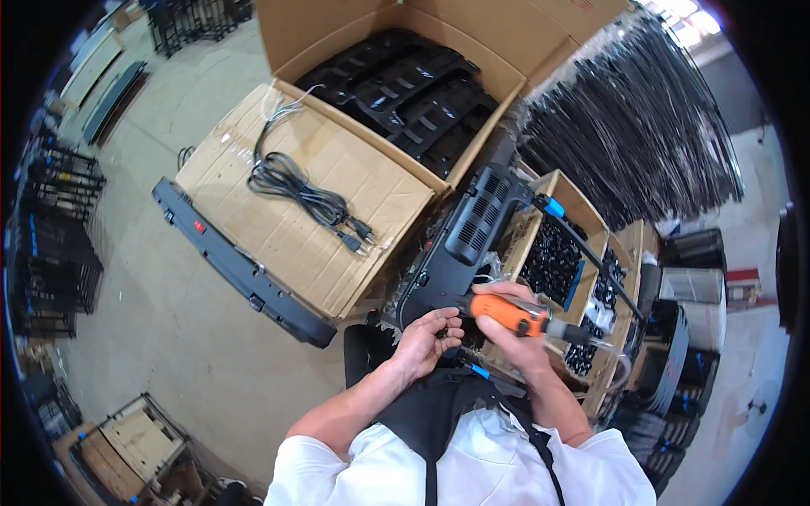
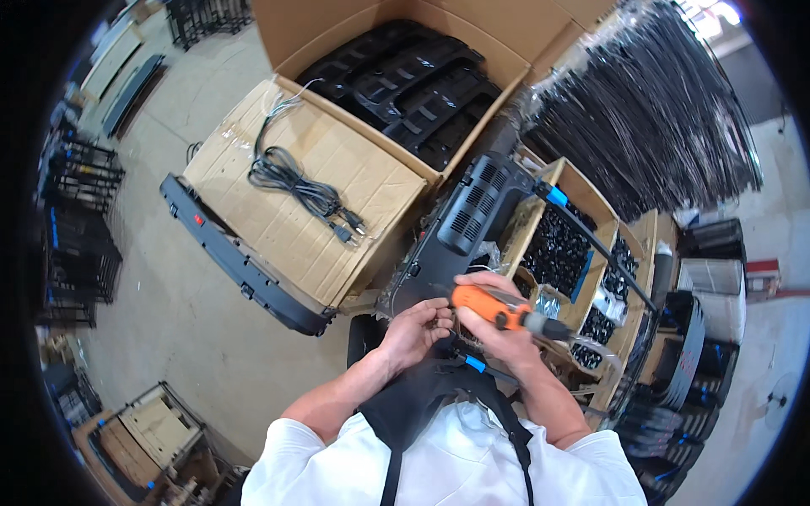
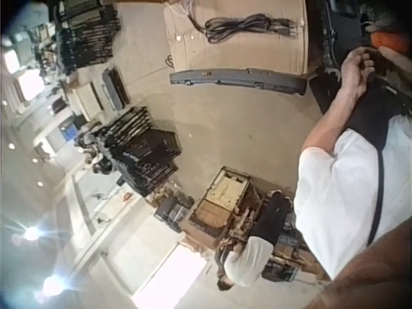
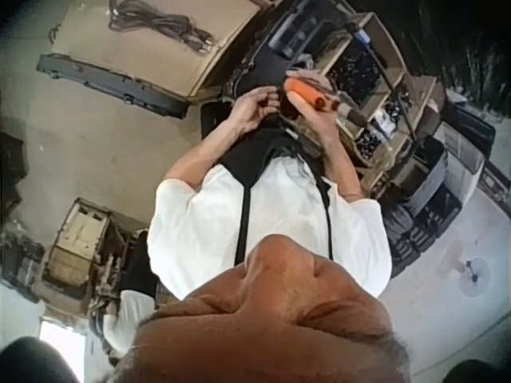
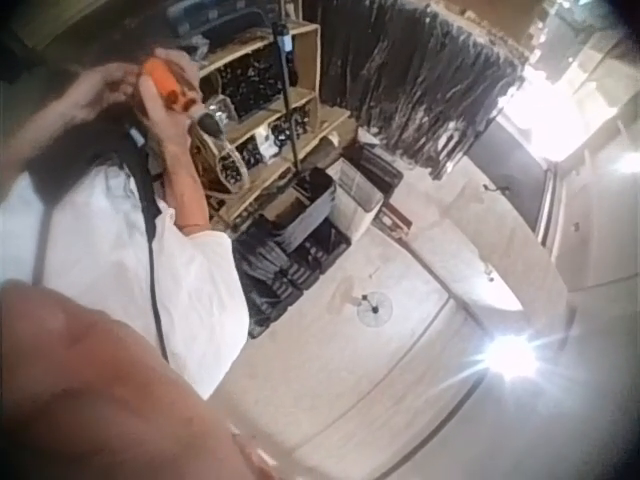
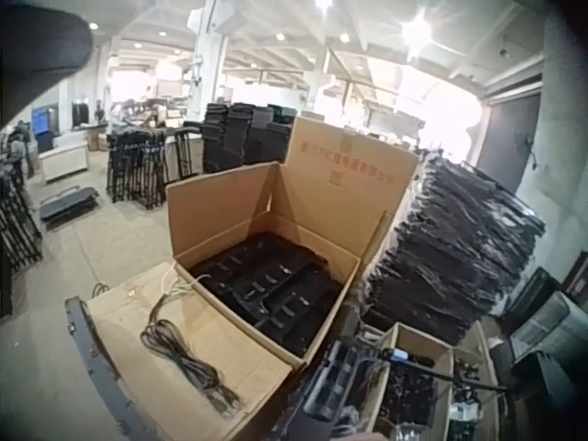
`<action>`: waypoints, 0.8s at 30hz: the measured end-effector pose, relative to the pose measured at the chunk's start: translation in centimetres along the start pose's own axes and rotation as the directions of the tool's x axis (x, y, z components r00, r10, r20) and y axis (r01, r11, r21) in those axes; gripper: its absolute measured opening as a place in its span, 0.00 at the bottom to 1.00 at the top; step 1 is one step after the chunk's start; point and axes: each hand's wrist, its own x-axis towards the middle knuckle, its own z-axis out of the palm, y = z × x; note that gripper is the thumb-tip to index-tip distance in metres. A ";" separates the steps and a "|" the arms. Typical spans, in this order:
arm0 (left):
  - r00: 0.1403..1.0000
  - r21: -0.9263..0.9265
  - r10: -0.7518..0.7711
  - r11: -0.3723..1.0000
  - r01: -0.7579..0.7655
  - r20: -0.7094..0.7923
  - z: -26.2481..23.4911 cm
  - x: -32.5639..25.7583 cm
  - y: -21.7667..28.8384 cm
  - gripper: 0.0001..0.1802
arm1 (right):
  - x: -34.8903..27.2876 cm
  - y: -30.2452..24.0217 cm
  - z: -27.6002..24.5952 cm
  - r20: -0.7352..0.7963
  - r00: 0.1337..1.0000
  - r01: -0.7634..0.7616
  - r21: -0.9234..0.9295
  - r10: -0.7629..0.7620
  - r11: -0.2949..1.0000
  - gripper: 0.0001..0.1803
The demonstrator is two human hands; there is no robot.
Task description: Assembling a plastic housing component using an electric screwdriver on a factory floor.
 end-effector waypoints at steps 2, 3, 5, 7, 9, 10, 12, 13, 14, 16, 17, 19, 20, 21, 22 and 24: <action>0.999 0.003 0.006 1.000 -0.006 -0.041 0.7 -0.5 0.5 0.15 | -2.6 0.2 -2.2 -0.139 0.988 -0.048 0.161 0.070 0.986 0.27; 0.999 0.027 -0.020 0.999 0.021 -0.036 0.7 -0.4 0.4 0.15 | -4.1 0.5 -3.2 -0.209 0.970 -0.069 0.245 0.122 0.967 0.28; 0.999 0.049 -0.028 0.998 0.029 -0.021 1.0 0.1 0.1 0.15 | -7.7 1.6 -5.3 -0.331 0.912 -0.111 0.368 0.241 0.923 0.31; 0.998 0.082 -0.052 0.995 0.054 -0.020 1.8 0.8 -0.3 0.15 | -11.5 2.9 -6.5 -0.433 0.824 -0.115 0.502 0.364 0.857 0.30; 0.996 0.114 -0.083 0.990 0.084 -0.018 2.5 1.9 -1.0 0.15 | -15.0 3.2 -6.8 -0.475 0.728 -0.105 0.635 0.494 0.765 0.30; 0.996 0.119 -0.083 0.989 0.085 -0.019 2.8 2.7 -1.4 0.16 | -16.8 3.3 -6.8 -0.453 0.658 -0.084 0.750 0.602 0.656 0.30; 0.996 0.144 -0.090 0.986 0.090 -0.010 4.2 4.0 -2.4 0.20 | -20.6 3.6 -6.6 -0.471 0.587 -0.046 0.793 0.659 0.608 0.29; 0.993 0.171 -0.120 0.978 0.119 -0.004 5.4 4.8 -3.1 0.20 | -22.6 3.9 -6.4 -0.459 0.544 -0.029 0.826 0.702 0.562 0.29; 0.992 0.167 -0.119 0.980 0.111 0.035 6.6 5.5 -3.8 0.22 | -24.3 4.5 -6.1 -0.477 0.487 -0.029 0.829 0.731 0.559 0.29; 0.987 0.184 -0.115 0.978 0.093 0.112 9.0 7.4 -5.3 0.25 | -27.2 4.8 -5.4 -0.504 0.441 0.021 0.833 0.742 0.553 0.30; 0.982 0.238 -0.121 0.968 0.084 0.146 10.1 8.4 -5.8 0.28 | -28.3 4.9 -5.2 -0.513 0.419 0.038 0.834 0.749 0.550 0.30; 0.975 0.333 -0.101 0.942 0.030 0.200 12.6 10.1 -7.2 0.33 | -30.7 5.8 -4.9 -0.523 0.392 0.051 0.834 0.757 0.549 0.31; 0.971 0.460 -0.081 0.887 -0.032 0.224 13.0 11.3 -7.6 0.38 | -31.4 6.0 -4.8 -0.545 0.374 0.075 0.824 0.751 0.561 0.31; 0.970 0.606 -0.029 0.785 -0.128 0.243 12.9 12.4 -8.0 0.39 | -32.1 6.2 -4.7 -0.564 0.359 0.098 0.815 0.743 0.571 0.30; 0.967 0.621 -0.039 0.773 -0.130 0.251 13.3 12.5 -8.4 0.39 | -33.1 6.6 -4.8 -0.569 0.355 0.120 0.815 0.742 0.567 0.30; 0.965 0.795 0.027 0.560 -0.232 0.262 13.7 12.0 -8.6 0.33 | -35.2 7.8 -5.1 -0.571 0.339 0.153 0.818 0.748 0.555 0.31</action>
